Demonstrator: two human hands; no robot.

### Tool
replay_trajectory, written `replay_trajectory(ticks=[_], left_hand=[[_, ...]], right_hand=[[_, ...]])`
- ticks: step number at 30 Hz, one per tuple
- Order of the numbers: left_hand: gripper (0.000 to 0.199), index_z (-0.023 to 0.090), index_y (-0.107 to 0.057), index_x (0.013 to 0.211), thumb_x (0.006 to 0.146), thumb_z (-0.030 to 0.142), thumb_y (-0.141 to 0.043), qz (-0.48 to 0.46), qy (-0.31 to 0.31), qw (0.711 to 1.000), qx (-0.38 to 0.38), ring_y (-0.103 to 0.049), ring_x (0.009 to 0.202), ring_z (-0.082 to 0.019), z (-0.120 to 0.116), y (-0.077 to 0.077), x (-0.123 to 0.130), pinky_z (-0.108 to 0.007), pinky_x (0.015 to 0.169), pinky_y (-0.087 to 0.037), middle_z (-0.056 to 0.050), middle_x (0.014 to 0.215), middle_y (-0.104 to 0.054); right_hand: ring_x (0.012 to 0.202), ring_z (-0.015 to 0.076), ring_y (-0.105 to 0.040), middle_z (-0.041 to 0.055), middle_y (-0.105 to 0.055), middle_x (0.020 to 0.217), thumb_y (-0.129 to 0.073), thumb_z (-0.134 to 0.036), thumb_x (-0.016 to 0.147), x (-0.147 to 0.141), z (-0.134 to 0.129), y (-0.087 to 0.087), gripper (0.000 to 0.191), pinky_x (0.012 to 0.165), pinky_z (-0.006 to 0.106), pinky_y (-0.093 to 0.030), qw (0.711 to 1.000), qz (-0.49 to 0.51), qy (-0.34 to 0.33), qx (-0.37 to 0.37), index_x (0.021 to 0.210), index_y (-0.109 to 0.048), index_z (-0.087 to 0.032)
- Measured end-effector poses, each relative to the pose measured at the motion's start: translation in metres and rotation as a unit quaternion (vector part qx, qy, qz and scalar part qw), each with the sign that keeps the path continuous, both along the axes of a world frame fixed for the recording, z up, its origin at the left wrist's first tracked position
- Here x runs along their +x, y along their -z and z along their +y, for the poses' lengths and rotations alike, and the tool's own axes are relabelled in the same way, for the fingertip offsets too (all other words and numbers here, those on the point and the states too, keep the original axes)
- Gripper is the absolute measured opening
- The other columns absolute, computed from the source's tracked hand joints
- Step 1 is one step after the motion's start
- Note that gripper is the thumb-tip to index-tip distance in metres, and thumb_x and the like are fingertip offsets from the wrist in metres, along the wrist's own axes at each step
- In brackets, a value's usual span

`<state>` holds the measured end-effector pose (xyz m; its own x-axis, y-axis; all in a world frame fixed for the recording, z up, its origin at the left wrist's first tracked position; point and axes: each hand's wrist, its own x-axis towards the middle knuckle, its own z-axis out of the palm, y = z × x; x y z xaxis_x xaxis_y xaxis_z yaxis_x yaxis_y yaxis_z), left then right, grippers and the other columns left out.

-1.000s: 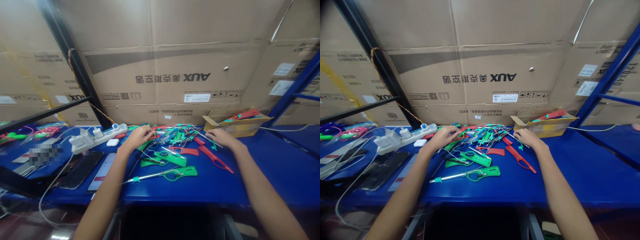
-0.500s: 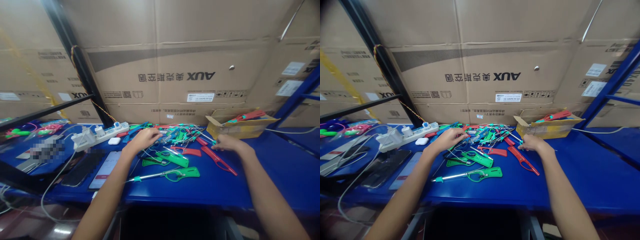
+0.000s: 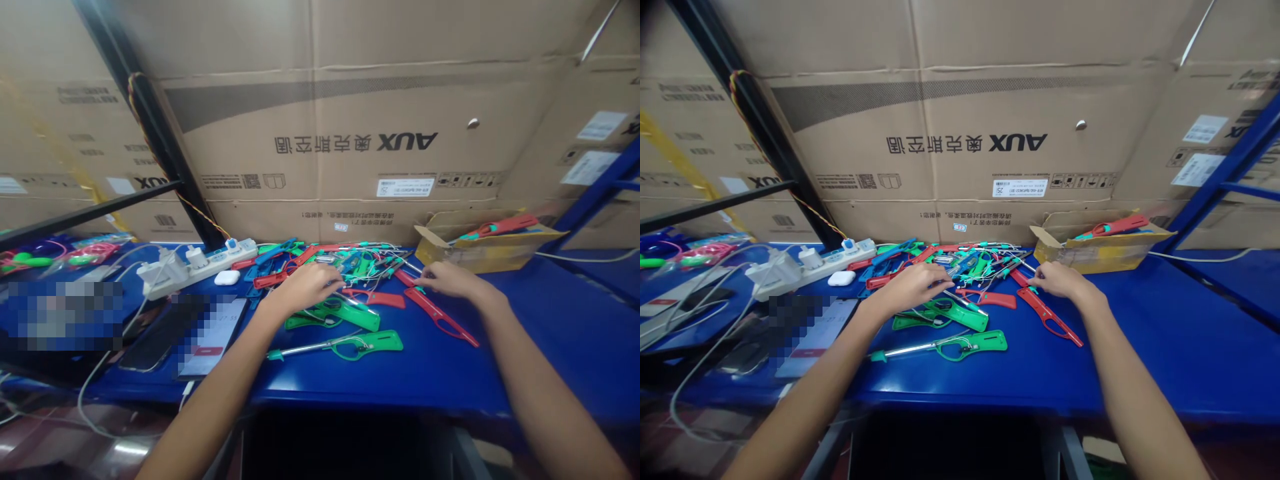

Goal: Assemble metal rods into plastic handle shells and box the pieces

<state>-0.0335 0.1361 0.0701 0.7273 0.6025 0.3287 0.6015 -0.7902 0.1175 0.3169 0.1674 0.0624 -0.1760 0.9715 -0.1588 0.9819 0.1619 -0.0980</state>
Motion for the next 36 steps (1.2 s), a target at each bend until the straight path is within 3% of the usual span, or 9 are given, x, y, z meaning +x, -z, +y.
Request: replay_trajectory(ticks=[3,9,14,16,20,22,25,31,36], left_hand=[[0.03,0.017,-0.07,0.087,0.105,0.029,-0.05,-0.009,0.002,1.0,0.009,-0.067,0.078,-0.018,0.0,-0.001,-0.002,-0.027,0.07,-0.047,-0.005,0.085,-0.071],[0.031,0.017,-0.07,0.091,0.107,0.03,-0.047,-0.037,0.017,0.999,0.036,-0.066,0.08,-0.018,-0.001,-0.003,0.0,-0.029,0.074,-0.049,-0.004,0.086,-0.071],[0.025,0.016,-0.067,0.114,0.108,0.031,-0.048,-0.066,0.035,0.996,0.057,-0.067,0.102,-0.021,-0.006,0.0,0.008,-0.033,0.09,-0.051,-0.007,0.105,-0.071],[0.028,0.016,-0.062,0.126,0.106,0.034,-0.053,-0.081,0.053,0.993,0.063,-0.065,0.11,-0.022,-0.009,0.003,0.012,-0.034,0.093,-0.051,-0.009,0.115,-0.069],[0.021,0.016,-0.067,0.113,0.105,0.031,-0.056,-0.086,0.101,0.99,0.053,-0.068,0.092,-0.019,-0.012,0.005,0.019,-0.03,0.08,-0.053,-0.006,0.099,-0.071],[0.019,0.015,-0.069,0.105,0.105,0.028,-0.055,-0.093,0.106,0.989,0.051,-0.068,0.085,-0.018,-0.014,0.004,0.02,-0.029,0.076,-0.052,-0.005,0.092,-0.07],[0.018,0.016,-0.068,0.113,0.104,0.028,-0.057,-0.098,0.096,0.99,0.041,-0.068,0.087,-0.017,-0.016,0.003,0.019,-0.028,0.075,-0.051,-0.005,0.098,-0.072],[0.022,0.02,-0.072,0.113,0.103,0.035,-0.06,-0.087,0.102,0.991,-0.006,-0.07,0.085,-0.016,-0.015,0.001,0.011,-0.026,0.075,-0.05,-0.003,0.095,-0.075],[0.02,0.02,-0.074,0.103,0.104,0.029,-0.057,-0.084,0.099,0.991,-0.025,-0.069,0.08,-0.015,-0.013,0.002,0.014,-0.025,0.071,-0.047,-0.003,0.091,-0.075]], right_hand=[[0.074,0.0228,-0.069,0.0108,-0.075,0.079,-0.057,-0.032,0.091,-0.002,0.002,0.004,0.025,0.061,0.028,-0.04,1.0,0.005,-0.003,0.003,0.076,-0.073,-0.018],[0.079,0.024,-0.067,0.0114,-0.074,0.083,-0.051,-0.034,0.092,-0.006,-0.004,-0.006,0.027,0.066,0.029,-0.04,0.996,0.05,-0.029,0.069,0.083,-0.071,-0.018],[0.074,0.0185,-0.062,0.0038,-0.071,0.081,-0.042,-0.045,0.101,-0.04,-0.024,-0.016,0.036,0.068,0.026,-0.042,0.977,0.14,-0.139,0.08,0.097,-0.067,-0.02],[0.07,0.0166,-0.059,0.0018,-0.068,0.077,-0.043,-0.05,0.102,-0.06,-0.037,-0.017,0.039,0.067,0.025,-0.042,0.952,0.209,-0.21,0.075,0.097,-0.067,-0.019],[0.062,0.0135,-0.054,0.0008,-0.065,0.074,-0.045,-0.043,0.105,-0.089,-0.058,-0.017,0.033,0.063,0.025,-0.038,0.908,0.281,-0.293,0.108,0.098,-0.066,-0.018],[0.062,0.0131,-0.054,0.0008,-0.065,0.074,-0.046,-0.041,0.105,-0.095,-0.064,-0.015,0.03,0.062,0.024,-0.037,0.899,0.29,-0.303,0.122,0.099,-0.065,-0.018],[0.062,0.0129,-0.055,0.0012,-0.066,0.075,-0.047,-0.038,0.105,-0.096,-0.066,-0.013,0.028,0.061,0.024,-0.037,0.896,0.287,-0.309,0.138,0.098,-0.065,-0.018],[0.066,0.0157,-0.061,0.0022,-0.069,0.077,-0.046,-0.033,0.105,-0.096,-0.065,-0.01,0.024,0.062,0.026,-0.035,0.923,0.205,-0.285,0.157,0.097,-0.065,-0.02],[0.071,0.0166,-0.063,0.0021,-0.071,0.083,-0.047,-0.033,0.105,-0.099,-0.069,-0.012,0.022,0.065,0.027,-0.036,0.932,0.205,-0.275,0.115,0.1,-0.065,-0.021]])
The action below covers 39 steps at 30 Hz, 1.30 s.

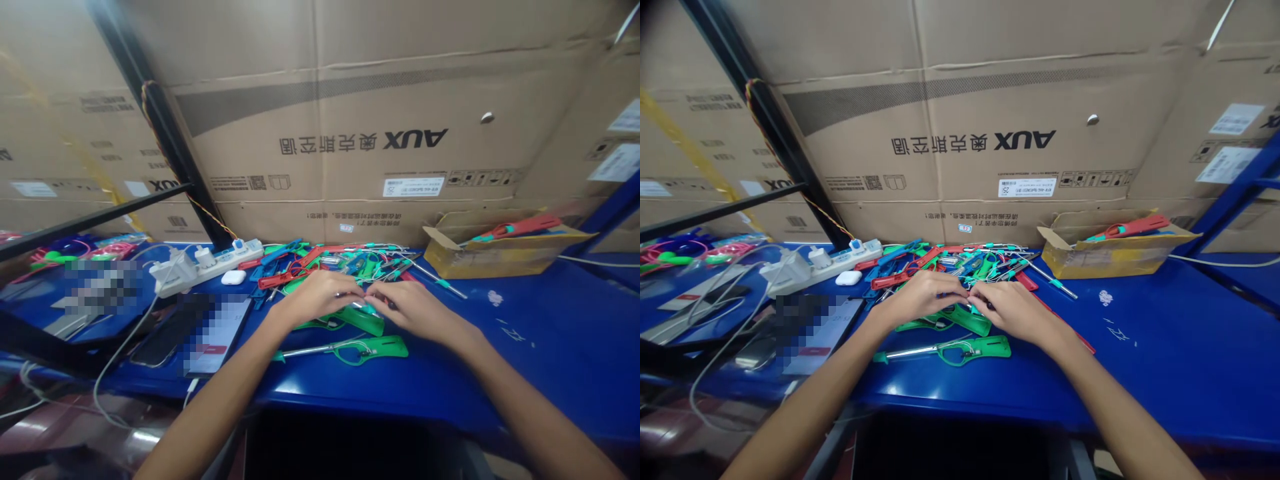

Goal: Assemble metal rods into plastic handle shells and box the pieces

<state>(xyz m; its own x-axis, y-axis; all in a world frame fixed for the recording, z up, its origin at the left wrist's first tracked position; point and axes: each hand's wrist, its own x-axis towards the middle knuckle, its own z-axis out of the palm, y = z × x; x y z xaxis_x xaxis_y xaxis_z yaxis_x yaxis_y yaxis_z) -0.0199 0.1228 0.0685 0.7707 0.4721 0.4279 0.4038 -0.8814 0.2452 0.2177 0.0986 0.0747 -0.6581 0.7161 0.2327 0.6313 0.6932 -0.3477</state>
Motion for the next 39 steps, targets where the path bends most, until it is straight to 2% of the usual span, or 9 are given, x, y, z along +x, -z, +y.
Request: replay_trajectory(ticks=[4,8,11,15,17,24,29,33,39], left_hand=[[0.013,0.019,-0.07,0.098,0.099,0.029,-0.062,0.027,-0.056,0.998,-0.016,-0.065,0.072,-0.014,-0.006,-0.008,-0.001,-0.025,0.065,-0.043,0.0,0.085,-0.072],[0.009,0.018,-0.064,0.091,0.098,0.024,-0.06,0.055,-0.099,0.994,-0.012,-0.06,0.067,-0.015,-0.03,-0.012,-0.008,-0.026,0.059,-0.037,0.001,0.078,-0.067],[0.013,0.019,-0.06,0.088,0.1,0.024,-0.057,0.043,-0.099,0.994,-0.034,-0.059,0.072,-0.015,-0.062,0.003,-0.012,-0.027,0.063,-0.039,0.001,0.081,-0.065],[0.014,0.019,-0.059,0.09,0.102,0.025,-0.056,-0.039,-0.206,0.978,0.0,-0.055,0.085,-0.021,-0.096,0.033,-0.01,-0.033,0.076,-0.044,-0.003,0.085,-0.064],[0.013,0.02,-0.062,0.09,0.102,0.025,-0.058,-0.035,-0.215,0.976,0.006,-0.054,0.088,-0.022,-0.104,0.041,-0.009,-0.036,0.079,-0.044,-0.004,0.088,-0.064],[0.012,0.02,-0.063,0.087,0.099,0.021,-0.062,-0.011,-0.233,0.972,-0.006,-0.055,0.087,-0.023,-0.106,0.043,-0.009,-0.035,0.074,-0.042,-0.002,0.085,-0.064],[0.012,0.019,-0.063,0.086,0.097,0.021,-0.065,0.027,-0.242,0.97,-0.005,-0.055,0.091,-0.024,-0.104,0.047,-0.003,-0.036,0.076,-0.041,-0.002,0.087,-0.065],[0.013,0.019,-0.063,0.086,0.097,0.024,-0.066,0.047,-0.236,0.971,-0.004,-0.055,0.092,-0.024,-0.104,0.044,0.0,-0.037,0.078,-0.04,-0.002,0.088,-0.065],[0.016,0.019,-0.062,0.084,0.096,0.026,-0.069,0.085,-0.236,0.968,-0.002,-0.056,0.091,-0.025,-0.102,0.039,0.004,-0.038,0.079,-0.039,-0.002,0.087,-0.066]], right_hand=[[0.075,0.0178,-0.06,0.0033,-0.068,0.086,-0.049,-0.044,0.103,0.01,0.002,-0.003,0.028,0.066,0.027,-0.038,0.995,0.018,0.035,-0.096,0.108,-0.061,-0.019],[0.064,0.0133,-0.048,-0.0008,-0.056,0.072,-0.052,-0.054,0.098,0.022,0.003,-0.005,0.04,0.058,0.026,-0.033,0.977,-0.051,-0.009,-0.209,0.08,-0.057,-0.019],[0.057,0.0104,-0.037,-0.0039,-0.046,0.063,-0.054,-0.055,0.097,0.021,0.001,-0.003,0.046,0.053,0.026,-0.027,0.964,-0.084,-0.039,-0.25,0.068,-0.05,-0.019],[0.057,0.0106,-0.04,-0.0032,-0.046,0.061,-0.058,-0.055,0.095,0.01,-0.002,0.004,0.048,0.053,0.026,-0.026,0.968,-0.078,-0.055,-0.233,0.064,-0.051,-0.019],[0.056,0.011,-0.041,-0.0028,-0.047,0.059,-0.061,-0.057,0.092,0.006,-0.002,0.007,0.049,0.053,0.026,-0.025,0.968,-0.082,-0.057,-0.229,0.062,-0.052,-0.019],[0.055,0.0113,-0.046,-0.0022,-0.053,0.057,-0.066,-0.051,0.091,0.002,0.003,0.012,0.044,0.054,0.026,-0.028,0.961,-0.108,-0.057,-0.25,0.063,-0.061,-0.017],[0.057,0.0121,-0.049,-0.0017,-0.058,0.061,-0.065,-0.047,0.092,0.003,0.004,0.013,0.039,0.054,0.025,-0.031,0.956,-0.113,-0.065,-0.262,0.067,-0.064,-0.017],[0.058,0.0121,-0.049,-0.0012,-0.058,0.063,-0.06,-0.044,0.095,0.007,0.005,0.013,0.038,0.056,0.025,-0.034,0.952,-0.113,-0.076,-0.275,0.069,-0.064,-0.016],[0.06,0.0134,-0.052,-0.001,-0.06,0.066,-0.063,-0.044,0.092,0.013,0.004,0.012,0.031,0.057,0.025,-0.037,0.943,-0.113,-0.081,-0.301,0.077,-0.067,-0.017]])
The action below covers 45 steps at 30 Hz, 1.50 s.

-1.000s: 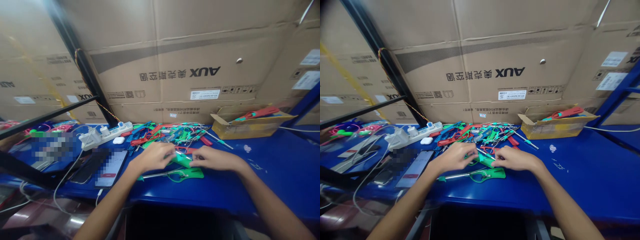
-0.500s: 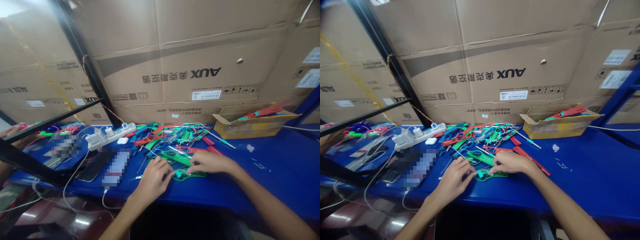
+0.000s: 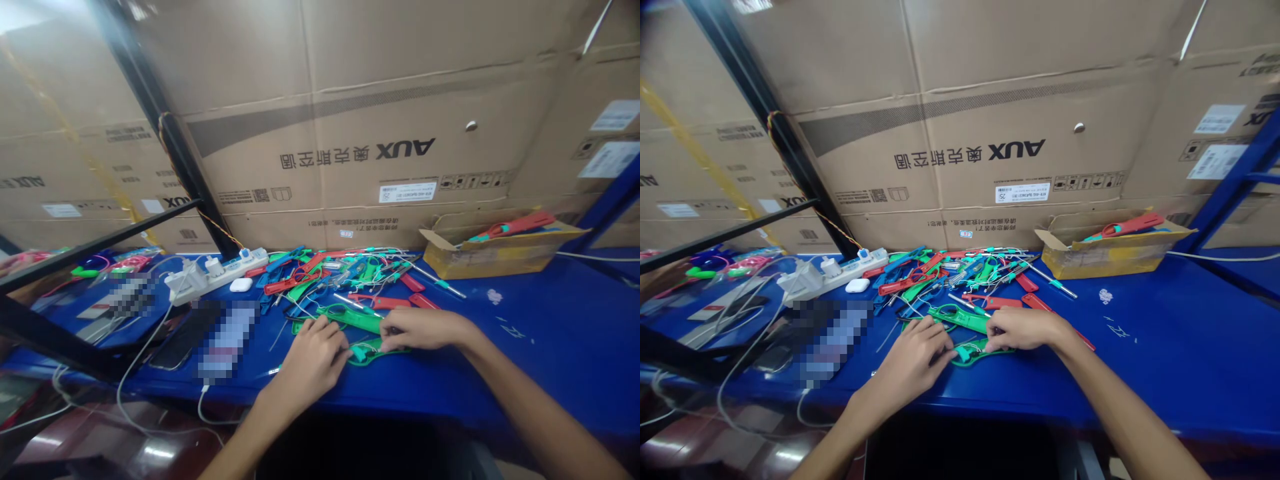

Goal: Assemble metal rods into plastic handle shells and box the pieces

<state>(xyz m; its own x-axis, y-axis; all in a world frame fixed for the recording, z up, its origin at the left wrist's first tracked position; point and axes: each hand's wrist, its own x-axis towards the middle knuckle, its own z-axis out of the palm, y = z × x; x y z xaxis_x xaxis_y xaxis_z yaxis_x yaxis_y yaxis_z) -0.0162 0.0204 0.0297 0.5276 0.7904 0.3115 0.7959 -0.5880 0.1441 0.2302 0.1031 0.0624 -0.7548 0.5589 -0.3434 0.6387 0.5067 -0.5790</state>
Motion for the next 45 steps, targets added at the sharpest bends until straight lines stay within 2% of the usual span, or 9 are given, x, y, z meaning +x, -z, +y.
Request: replay_trajectory(ticks=[5,15,20,29,45], left_hand=[[0.022,0.019,-0.062,0.082,0.092,0.033,-0.075,0.011,-0.002,1.0,-0.006,-0.058,0.087,-0.024,0.004,0.004,0.003,-0.036,0.076,-0.038,-0.001,0.086,-0.067],[0.019,0.019,-0.06,0.086,0.099,0.032,-0.065,0.003,0.021,1.0,0.017,-0.056,0.089,-0.023,0.009,0.01,0.004,-0.035,0.078,-0.038,-0.002,0.09,-0.066],[0.022,0.019,-0.059,0.086,0.103,0.034,-0.059,-0.019,0.036,0.999,0.022,-0.056,0.087,-0.022,0.012,0.013,0.003,-0.035,0.076,-0.037,-0.002,0.089,-0.065],[0.018,0.019,-0.063,0.089,0.092,0.033,-0.074,-0.062,0.022,0.997,0.027,-0.057,0.085,-0.021,0.018,0.02,0.003,-0.034,0.075,-0.035,0.0,0.09,-0.067],[0.014,0.02,-0.067,0.086,0.091,0.03,-0.075,-0.117,0.02,0.99,0.079,-0.056,0.081,-0.019,0.019,0.028,0.004,-0.032,0.073,-0.033,0.001,0.086,-0.065]], right_hand=[[0.059,0.0136,-0.052,-0.0011,-0.06,0.065,-0.066,-0.039,0.091,-0.001,0.0,0.001,0.027,0.058,0.026,-0.038,1.0,0.001,0.007,0.0,0.074,-0.066,-0.017],[0.059,0.0137,-0.051,-0.0009,-0.059,0.066,-0.066,-0.038,0.092,-0.003,-0.004,-0.002,0.029,0.056,0.026,-0.035,1.0,-0.013,0.013,0.016,0.073,-0.061,-0.018],[0.06,0.0144,-0.054,-0.0009,-0.062,0.065,-0.066,-0.039,0.092,-0.002,-0.003,0.0,0.029,0.056,0.026,-0.037,1.0,-0.016,0.016,0.008,0.072,-0.062,-0.018],[0.059,0.014,-0.056,-0.0006,-0.062,0.064,-0.065,-0.039,0.092,-0.003,-0.004,-0.003,0.031,0.057,0.026,-0.039,1.0,-0.013,0.019,-0.006,0.069,-0.06,-0.018],[0.06,0.0142,-0.056,0.0001,-0.063,0.065,-0.064,-0.04,0.092,-0.003,-0.003,-0.001,0.032,0.057,0.025,-0.038,0.999,-0.026,0.025,-0.012,0.07,-0.058,-0.018]])
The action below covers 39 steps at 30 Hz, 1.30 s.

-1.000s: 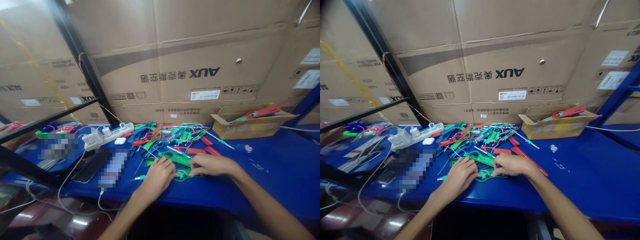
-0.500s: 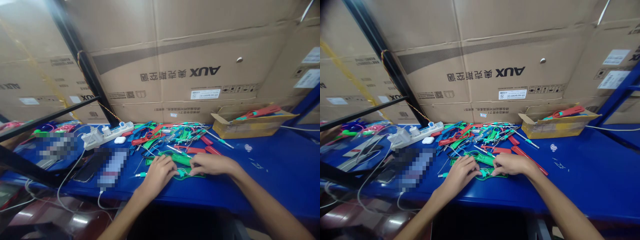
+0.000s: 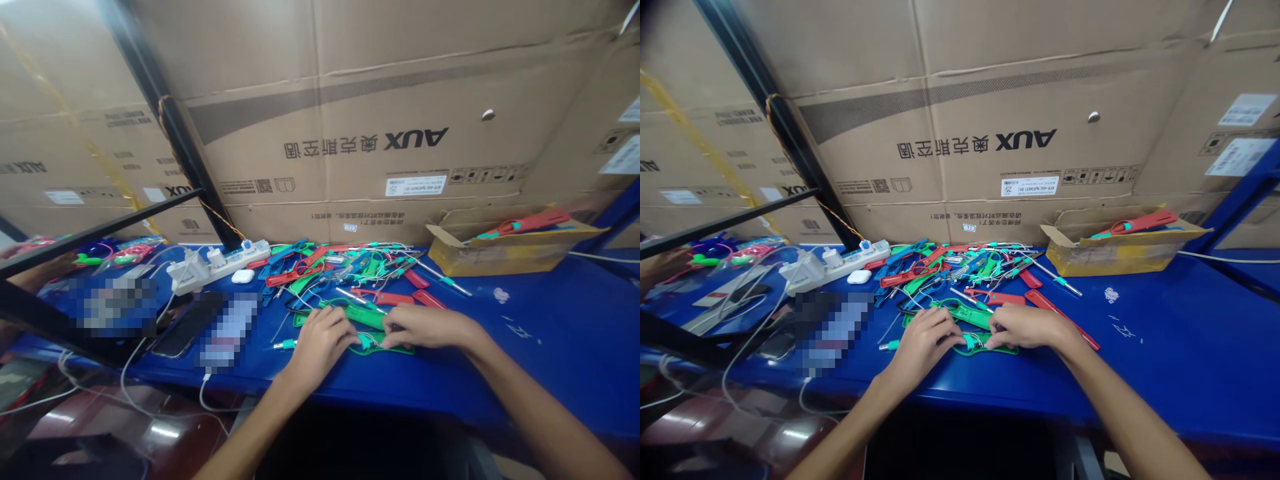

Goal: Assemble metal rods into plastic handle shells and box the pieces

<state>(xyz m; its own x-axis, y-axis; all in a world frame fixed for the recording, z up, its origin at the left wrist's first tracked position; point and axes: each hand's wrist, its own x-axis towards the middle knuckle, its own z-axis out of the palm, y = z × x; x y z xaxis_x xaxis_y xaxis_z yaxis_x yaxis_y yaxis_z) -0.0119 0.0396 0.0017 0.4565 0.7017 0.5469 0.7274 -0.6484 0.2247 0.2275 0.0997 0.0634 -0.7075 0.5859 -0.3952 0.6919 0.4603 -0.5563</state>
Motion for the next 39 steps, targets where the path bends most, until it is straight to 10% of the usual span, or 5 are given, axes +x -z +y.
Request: replay_trajectory(ticks=[21,39], left_hand=[[0.013,0.02,-0.071,0.094,0.1,0.03,-0.064,0.072,0.011,0.996,0.055,-0.055,0.085,-0.021,-0.005,-0.002,-0.002,-0.034,0.074,-0.036,-0.002,0.091,-0.065],[0.018,0.023,-0.07,0.115,0.105,0.025,-0.054,0.016,-0.027,0.999,-0.041,-0.061,0.098,-0.022,-0.018,-0.002,-0.032,-0.037,0.081,-0.045,-0.004,0.107,-0.071]], right_hand=[[0.059,0.0144,-0.056,0.0012,-0.064,0.066,-0.063,-0.043,0.094,0.001,-0.002,-0.003,0.034,0.057,0.026,-0.037,1.0,-0.01,0.004,0.017,0.073,-0.064,-0.016],[0.088,0.0223,-0.071,0.0079,-0.079,0.11,-0.062,-0.049,0.097,-0.006,-0.011,-0.007,0.04,0.075,0.029,-0.051,0.99,0.115,-0.076,0.011,0.124,-0.075,-0.023]])
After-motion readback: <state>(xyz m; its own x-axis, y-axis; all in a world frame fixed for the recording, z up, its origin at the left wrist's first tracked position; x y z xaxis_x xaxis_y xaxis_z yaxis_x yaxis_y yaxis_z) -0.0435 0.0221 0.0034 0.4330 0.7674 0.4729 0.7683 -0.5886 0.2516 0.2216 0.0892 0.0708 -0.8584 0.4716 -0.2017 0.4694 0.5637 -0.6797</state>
